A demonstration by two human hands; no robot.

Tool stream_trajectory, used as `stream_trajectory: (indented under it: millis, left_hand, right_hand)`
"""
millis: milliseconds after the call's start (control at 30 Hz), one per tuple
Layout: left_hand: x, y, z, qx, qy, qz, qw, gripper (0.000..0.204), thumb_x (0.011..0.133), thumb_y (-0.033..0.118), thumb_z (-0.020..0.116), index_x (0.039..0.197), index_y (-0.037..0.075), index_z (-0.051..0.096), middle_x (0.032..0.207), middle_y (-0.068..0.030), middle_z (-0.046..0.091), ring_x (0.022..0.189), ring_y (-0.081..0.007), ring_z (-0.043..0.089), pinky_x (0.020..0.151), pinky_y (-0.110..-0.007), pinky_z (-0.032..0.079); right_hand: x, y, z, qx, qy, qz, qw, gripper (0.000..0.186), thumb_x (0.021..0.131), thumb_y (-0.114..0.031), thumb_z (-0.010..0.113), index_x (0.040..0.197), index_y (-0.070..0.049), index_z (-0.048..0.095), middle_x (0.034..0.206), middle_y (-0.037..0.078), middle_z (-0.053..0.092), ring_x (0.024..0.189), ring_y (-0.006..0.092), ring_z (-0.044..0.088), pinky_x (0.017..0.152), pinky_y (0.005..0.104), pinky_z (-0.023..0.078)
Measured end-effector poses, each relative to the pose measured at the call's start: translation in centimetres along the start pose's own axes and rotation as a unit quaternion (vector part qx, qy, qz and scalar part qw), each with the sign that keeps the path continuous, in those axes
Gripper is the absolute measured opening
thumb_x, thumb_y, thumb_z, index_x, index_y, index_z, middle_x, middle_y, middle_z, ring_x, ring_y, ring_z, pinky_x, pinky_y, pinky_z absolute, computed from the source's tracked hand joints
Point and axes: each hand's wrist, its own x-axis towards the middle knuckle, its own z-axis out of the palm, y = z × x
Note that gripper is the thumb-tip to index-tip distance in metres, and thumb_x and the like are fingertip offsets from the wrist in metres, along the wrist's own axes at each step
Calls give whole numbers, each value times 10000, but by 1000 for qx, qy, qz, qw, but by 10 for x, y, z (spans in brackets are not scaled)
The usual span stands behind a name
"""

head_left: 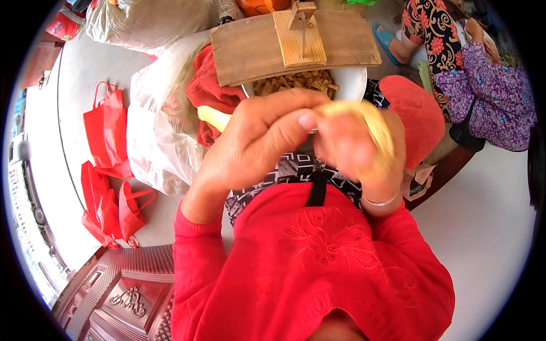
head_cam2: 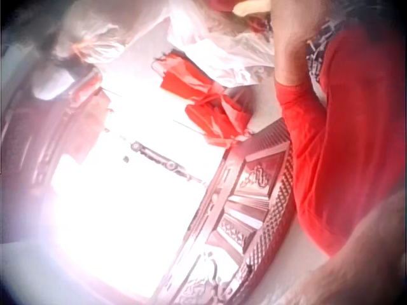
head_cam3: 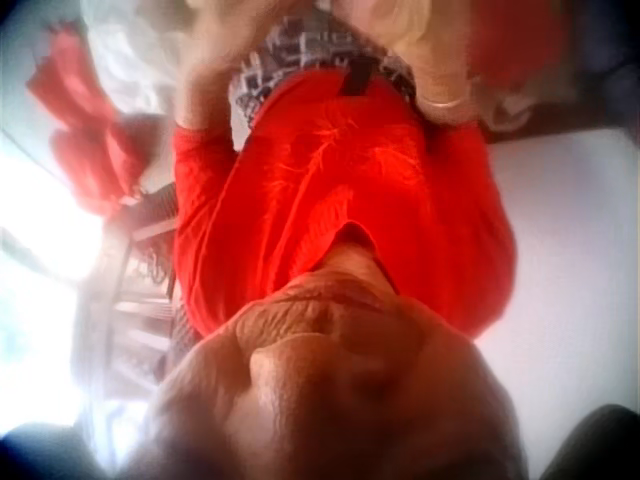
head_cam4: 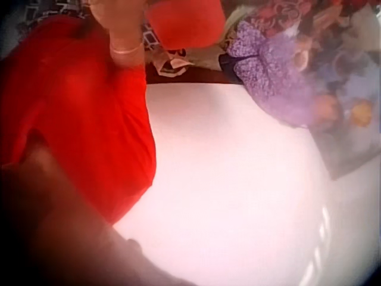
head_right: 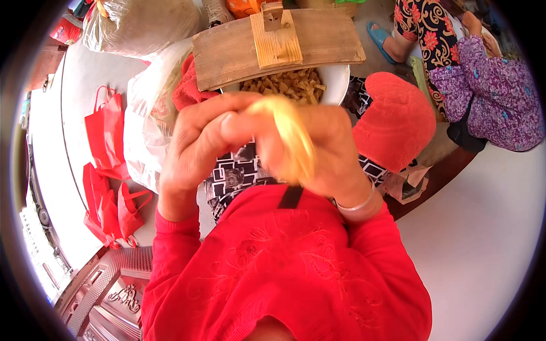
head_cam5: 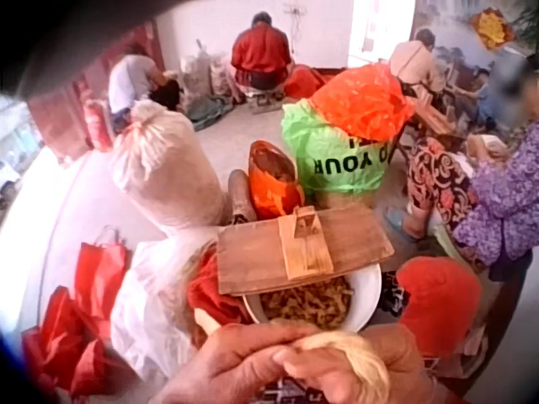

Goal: The person takes sheets of dried bean curd skin from a large plastic bag and folds them by hand into small rectangular bundles, then places the finished pieces into a white bucket.

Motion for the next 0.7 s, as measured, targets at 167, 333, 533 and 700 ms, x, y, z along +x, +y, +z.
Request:
stream_trajectory:
  millis: [167, 333, 533, 700]
  left_hand:
    - [9, -96, 10, -262, 60, -128, 955, 323, 941, 150, 549, 1242, 57, 475, 704, 33, 443, 531, -40, 366, 460, -163, 302]
    - [7, -146, 1, -378, 55, -184, 906, 296, 932, 145, 571, 1200, 52, 490, 739, 8, 494, 548, -56, 434, 421, -195, 340]
    - [-2, -170, 7, -384, 49, -241, 890, 76, 937, 159, 576, 944, 89, 546, 637, 23, 461, 506, -81, 412, 519, -253, 396]
    - [-20, -178, 2, -234, 89, -238, 938, 80, 934, 139, 574, 926, 59, 579, 620, 23, 478, 516, -69, 429, 505, -228, 389]
  right_hand:
    - [18, 106, -31, -446, 147, -48, 882, 253, 899, -91, 610, 1146, -70, 663, 812, 70, 693, 684, 140, 644, 603, 271, 500]
    - [14, 123, -47, -612, 122, -72, 778, 345, 818, -144, 654, 1162, -165, 658, 772, 53, 670, 684, 261, 642, 569, 344, 490]
    - [0, 131, -50, -477, 69, 47, 875, 389, 853, -70, 572, 1238, -123, 603, 1045, 69, 676, 840, 241, 669, 764, 328, 517]
    - [-19, 136, -56, 11, 63, 209, 976, 338, 937, -40, 483, 1264, 11, 551, 1221, 89, 603, 1077, 185, 597, 931, 316, 484]
